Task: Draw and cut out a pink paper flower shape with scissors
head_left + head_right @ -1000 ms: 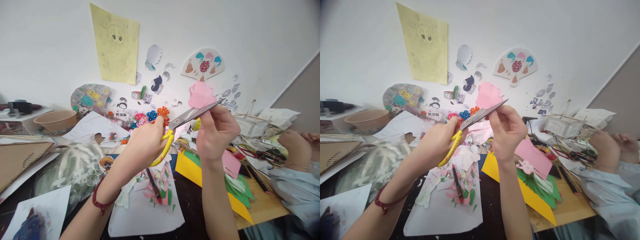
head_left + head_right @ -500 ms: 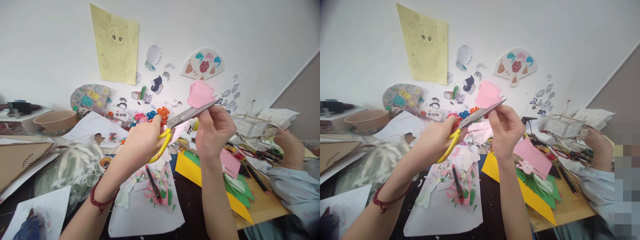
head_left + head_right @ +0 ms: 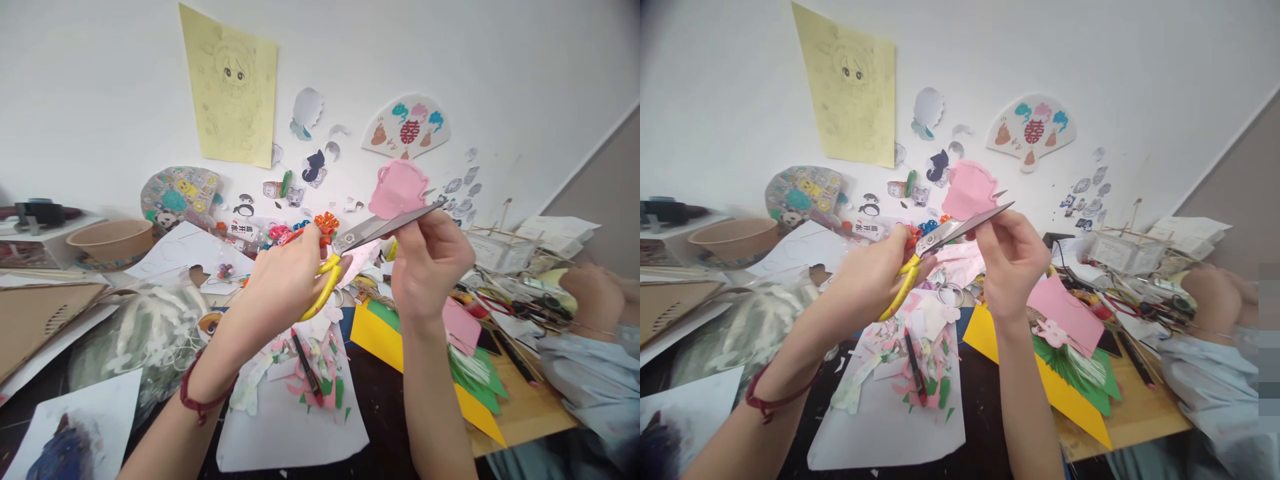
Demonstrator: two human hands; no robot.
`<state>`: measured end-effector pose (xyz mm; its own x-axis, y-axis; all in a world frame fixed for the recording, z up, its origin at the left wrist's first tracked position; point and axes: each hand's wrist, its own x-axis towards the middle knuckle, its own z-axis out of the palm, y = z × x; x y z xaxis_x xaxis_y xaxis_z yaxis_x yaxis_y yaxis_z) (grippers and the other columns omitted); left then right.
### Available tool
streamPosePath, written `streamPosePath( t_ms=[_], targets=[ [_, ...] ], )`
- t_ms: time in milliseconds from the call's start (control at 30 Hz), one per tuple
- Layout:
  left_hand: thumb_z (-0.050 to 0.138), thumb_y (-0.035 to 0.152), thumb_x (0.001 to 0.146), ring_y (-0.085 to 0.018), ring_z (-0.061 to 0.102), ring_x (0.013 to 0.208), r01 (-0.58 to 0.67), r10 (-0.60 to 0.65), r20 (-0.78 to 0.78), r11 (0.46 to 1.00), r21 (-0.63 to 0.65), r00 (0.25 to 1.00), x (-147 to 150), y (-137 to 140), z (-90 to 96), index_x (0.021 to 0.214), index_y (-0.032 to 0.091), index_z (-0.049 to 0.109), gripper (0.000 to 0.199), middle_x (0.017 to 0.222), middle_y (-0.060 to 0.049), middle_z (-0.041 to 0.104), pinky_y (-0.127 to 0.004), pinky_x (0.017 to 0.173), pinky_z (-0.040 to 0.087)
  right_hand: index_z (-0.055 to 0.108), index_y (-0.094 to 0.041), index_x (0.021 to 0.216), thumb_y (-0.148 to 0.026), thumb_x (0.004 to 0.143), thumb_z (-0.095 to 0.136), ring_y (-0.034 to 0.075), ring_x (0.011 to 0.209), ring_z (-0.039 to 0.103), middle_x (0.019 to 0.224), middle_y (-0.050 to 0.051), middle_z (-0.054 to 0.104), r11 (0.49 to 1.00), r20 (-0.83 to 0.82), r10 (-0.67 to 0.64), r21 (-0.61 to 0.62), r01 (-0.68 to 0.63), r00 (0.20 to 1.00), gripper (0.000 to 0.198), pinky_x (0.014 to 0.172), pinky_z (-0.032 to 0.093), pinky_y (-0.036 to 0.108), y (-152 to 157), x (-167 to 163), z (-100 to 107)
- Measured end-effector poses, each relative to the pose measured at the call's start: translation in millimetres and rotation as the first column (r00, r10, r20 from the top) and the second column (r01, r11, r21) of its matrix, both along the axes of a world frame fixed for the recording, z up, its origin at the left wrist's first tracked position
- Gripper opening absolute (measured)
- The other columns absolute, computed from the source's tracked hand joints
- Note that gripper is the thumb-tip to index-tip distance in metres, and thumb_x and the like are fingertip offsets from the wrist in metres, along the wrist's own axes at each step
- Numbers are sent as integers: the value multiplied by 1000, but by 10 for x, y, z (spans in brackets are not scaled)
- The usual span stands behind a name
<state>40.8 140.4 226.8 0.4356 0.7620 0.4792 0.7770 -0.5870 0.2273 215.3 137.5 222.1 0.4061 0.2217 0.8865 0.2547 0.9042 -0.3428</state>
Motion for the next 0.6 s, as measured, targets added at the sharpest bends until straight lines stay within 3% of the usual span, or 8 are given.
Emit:
streamPosePath(
  t_ms=[600],
  targets=[
    [32,56,97,-19,54,55,18,-18,15,1000,7,1000,-1,5,-8,94,23,38,33,74,-1,63,-29,50,25,73,-22,83,-16,81,72,11,67,64,70,-3,66,997,10,70,19,-71,997,7,56,55,26,20,11,-21]
  ],
)
